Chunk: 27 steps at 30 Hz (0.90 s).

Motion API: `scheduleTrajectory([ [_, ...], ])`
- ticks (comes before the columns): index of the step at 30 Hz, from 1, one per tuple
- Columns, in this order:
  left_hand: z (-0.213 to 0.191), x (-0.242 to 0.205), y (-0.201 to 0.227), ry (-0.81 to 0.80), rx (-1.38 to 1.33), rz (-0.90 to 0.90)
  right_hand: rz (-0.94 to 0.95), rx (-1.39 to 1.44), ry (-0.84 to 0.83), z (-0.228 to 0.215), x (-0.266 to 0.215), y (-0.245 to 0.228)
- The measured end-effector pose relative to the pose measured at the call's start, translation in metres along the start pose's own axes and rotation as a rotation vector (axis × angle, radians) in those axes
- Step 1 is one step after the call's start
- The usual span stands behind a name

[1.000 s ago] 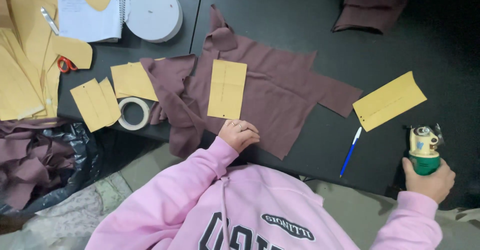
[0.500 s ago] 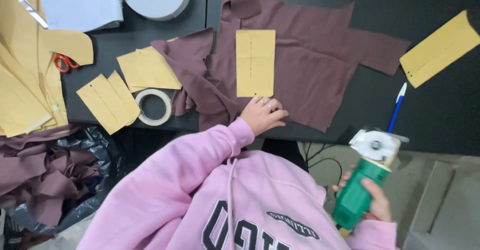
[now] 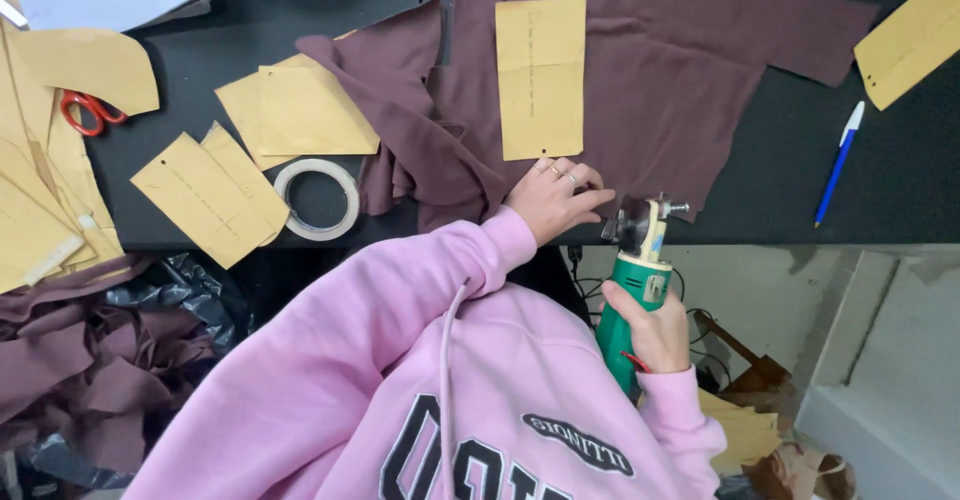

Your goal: The person places yellow paper patterns onto a large piece of brown fabric on a table. They use a blue pen to mark the fabric around the patterns, then use a green electric rotary cutter to cut the fabric along the marked lines. The person repeats this process for multiple pattern pieces.

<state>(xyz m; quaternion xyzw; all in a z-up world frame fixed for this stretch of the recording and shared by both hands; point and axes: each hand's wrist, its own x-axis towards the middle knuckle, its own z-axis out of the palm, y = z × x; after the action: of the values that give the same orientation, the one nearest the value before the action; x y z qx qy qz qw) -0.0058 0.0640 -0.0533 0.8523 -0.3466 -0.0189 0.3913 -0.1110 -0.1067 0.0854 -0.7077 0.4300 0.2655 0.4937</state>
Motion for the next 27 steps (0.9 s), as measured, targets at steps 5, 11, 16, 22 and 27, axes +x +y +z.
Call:
scheduleTrajectory([
  [5,0.006,-0.004,-0.001,0.014,-0.021,-0.005,0.060,0.143,0.011,0.005,0.007,0.006],
  [11,-0.001,-0.005,-0.001,-0.009,0.004,-0.003,0.063,0.176,-0.014,0.005,0.014,-0.004],
  [16,-0.002,-0.007,0.001,-0.049,0.006,-0.022,0.025,0.108,-0.021,0.003,0.022,-0.008],
  [22,-0.001,-0.008,-0.001,-0.036,0.011,-0.007,0.023,0.080,-0.003,0.003,0.026,-0.027],
  [27,0.001,-0.008,-0.002,-0.045,0.006,-0.011,0.011,0.107,-0.007,0.002,0.037,-0.034],
])
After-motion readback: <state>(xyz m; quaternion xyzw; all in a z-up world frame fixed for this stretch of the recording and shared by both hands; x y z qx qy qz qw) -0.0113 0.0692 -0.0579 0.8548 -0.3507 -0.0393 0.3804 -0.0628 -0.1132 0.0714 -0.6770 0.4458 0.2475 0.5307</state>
